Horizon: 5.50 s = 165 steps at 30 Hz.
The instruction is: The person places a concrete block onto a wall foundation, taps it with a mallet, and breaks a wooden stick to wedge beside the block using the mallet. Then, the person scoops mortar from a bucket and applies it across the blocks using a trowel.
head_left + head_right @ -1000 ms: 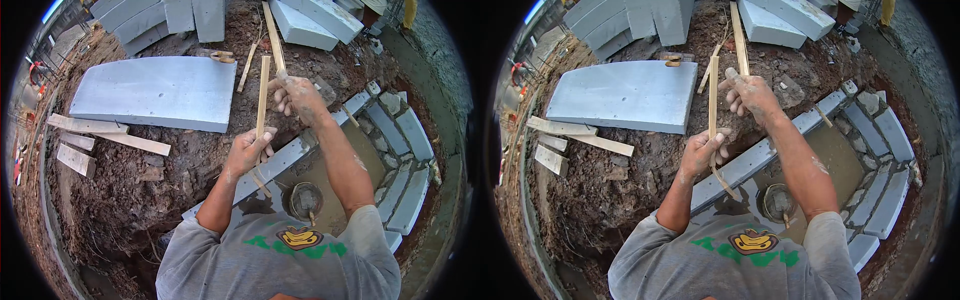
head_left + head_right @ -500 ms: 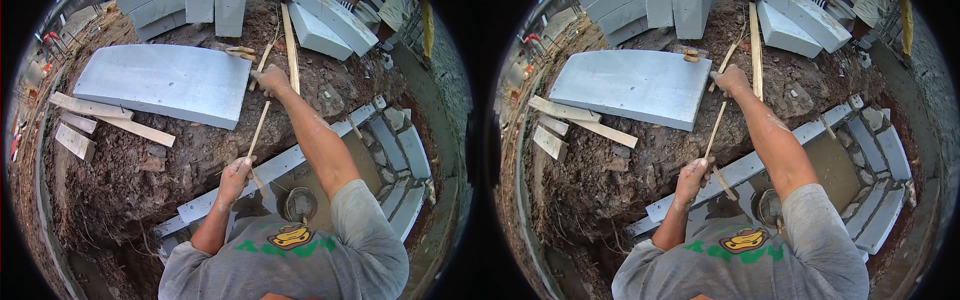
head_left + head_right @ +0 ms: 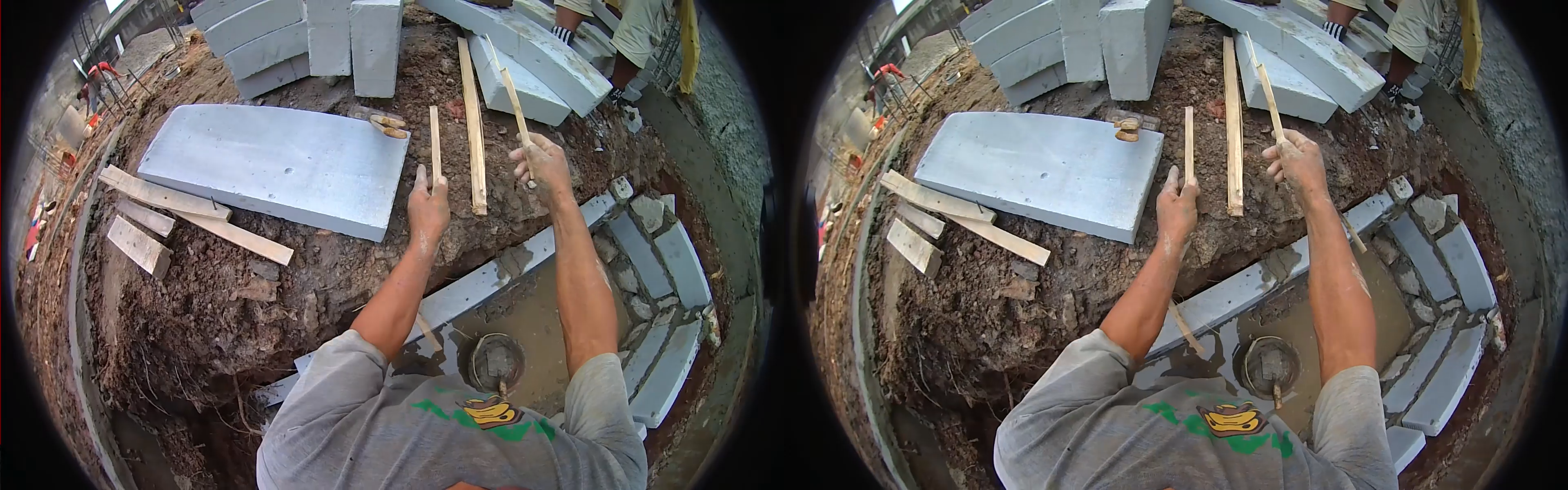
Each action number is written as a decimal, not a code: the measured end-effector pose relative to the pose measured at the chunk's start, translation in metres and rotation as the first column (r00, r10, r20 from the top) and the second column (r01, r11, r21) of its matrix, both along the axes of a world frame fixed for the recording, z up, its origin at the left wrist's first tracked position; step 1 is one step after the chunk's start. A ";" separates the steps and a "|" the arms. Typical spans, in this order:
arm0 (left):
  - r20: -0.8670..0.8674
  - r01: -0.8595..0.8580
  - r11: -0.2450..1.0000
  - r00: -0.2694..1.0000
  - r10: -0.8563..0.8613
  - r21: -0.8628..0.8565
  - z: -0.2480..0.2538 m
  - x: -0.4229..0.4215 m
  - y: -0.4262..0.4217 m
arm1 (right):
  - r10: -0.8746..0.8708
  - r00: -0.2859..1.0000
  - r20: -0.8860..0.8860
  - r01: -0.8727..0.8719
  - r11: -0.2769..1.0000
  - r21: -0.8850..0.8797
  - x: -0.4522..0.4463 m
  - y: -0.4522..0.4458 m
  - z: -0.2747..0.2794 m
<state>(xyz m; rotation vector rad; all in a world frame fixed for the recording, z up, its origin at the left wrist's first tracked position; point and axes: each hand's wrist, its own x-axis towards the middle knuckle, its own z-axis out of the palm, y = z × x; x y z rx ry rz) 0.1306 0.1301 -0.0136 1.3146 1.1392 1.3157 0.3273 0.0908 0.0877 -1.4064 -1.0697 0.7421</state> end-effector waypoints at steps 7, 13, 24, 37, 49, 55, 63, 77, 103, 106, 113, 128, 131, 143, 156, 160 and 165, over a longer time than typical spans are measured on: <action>0.073 0.200 0.963 0.974 -0.216 0.179 0.061 -0.001 -0.049 | -0.006 0.926 0.377 -0.038 0.993 0.108 -0.095 -0.059 -0.013; -0.109 0.370 0.928 0.922 -0.371 -0.036 0.016 -0.064 -0.074 | 0.465 0.749 0.471 -0.409 0.885 -0.223 -0.080 -0.079 -0.041; -0.006 0.560 0.785 0.813 -0.582 -0.264 -0.022 -0.133 -0.168 | 0.556 0.823 -0.116 -0.550 0.728 -0.410 -0.138 0.106 0.087; -0.336 0.579 0.717 0.636 -0.695 -0.388 -0.030 -0.167 -0.181 | 0.416 0.902 -0.118 -0.422 0.788 -0.448 -0.174 0.107 0.106; -0.196 0.740 0.492 0.456 -0.868 -0.458 -0.037 -0.042 -0.192 | 0.155 0.984 0.086 -0.171 0.958 0.231 -0.038 -0.231 0.095; -0.441 0.866 -0.055 -0.307 -0.843 -0.497 -0.049 0.092 -0.266 | -0.769 0.474 0.430 0.859 0.510 -0.035 -0.060 -0.480 -0.035; -0.518 0.764 -0.546 -0.639 -0.568 -0.344 -0.098 0.184 -0.510 | -0.899 -0.205 0.387 0.782 -0.388 -0.488 -0.316 -0.622 -0.159; -0.533 0.695 -0.611 -0.704 -0.470 -0.379 -0.170 0.234 -0.739 | -0.824 -0.485 0.292 0.478 -0.529 -0.701 -0.427 -0.617 -0.198; -0.389 0.500 -0.620 -0.864 -0.318 -0.604 -0.165 0.262 -0.769 | -0.835 0.484 0.263 0.594 0.093 -0.799 -0.220 -0.692 -0.210; -0.332 0.481 -0.625 -0.877 -0.348 -0.615 -0.169 0.263 -0.768 | -0.710 0.588 0.387 0.666 0.153 -0.730 -0.196 -0.679 -0.209; -0.397 0.500 -0.624 -0.864 -0.309 -0.601 -0.176 0.269 -0.772 | -0.881 0.347 0.321 0.639 -0.028 -0.769 -0.135 -0.699 -0.211; -0.475 0.543 -0.602 -0.832 -0.288 -0.585 -0.173 0.266 -0.770 | -0.844 0.375 0.383 0.641 -0.062 -0.765 -0.144 -0.694 -0.215; -0.504 0.563 -0.593 -0.815 -0.285 -0.575 -0.172 0.263 -0.772 | -0.822 0.378 0.425 0.660 -0.083 -0.747 -0.148 -0.684 -0.223; -0.532 0.600 -0.560 -0.790 -0.304 -0.571 -0.162 0.262 -0.776 | -0.850 0.320 0.419 0.699 -0.087 -0.710 -0.139 -0.693 -0.230; -0.752 0.707 -0.490 -0.643 -0.146 -0.510 -0.149 0.266 -0.776 | -0.892 0.329 0.310 0.658 -0.019 -0.753 -0.139 -0.704 -0.224; -0.749 0.686 -0.477 -0.657 -0.080 -0.550 -0.144 0.268 -0.779 | -0.882 0.257 0.396 0.666 -0.136 -0.734 -0.139 -0.693 -0.234; -0.769 0.693 -0.464 -0.638 -0.040 -0.551 -0.142 0.266 -0.781 | -0.806 0.515 0.293 0.653 0.147 -0.743 -0.157 -0.652 -0.244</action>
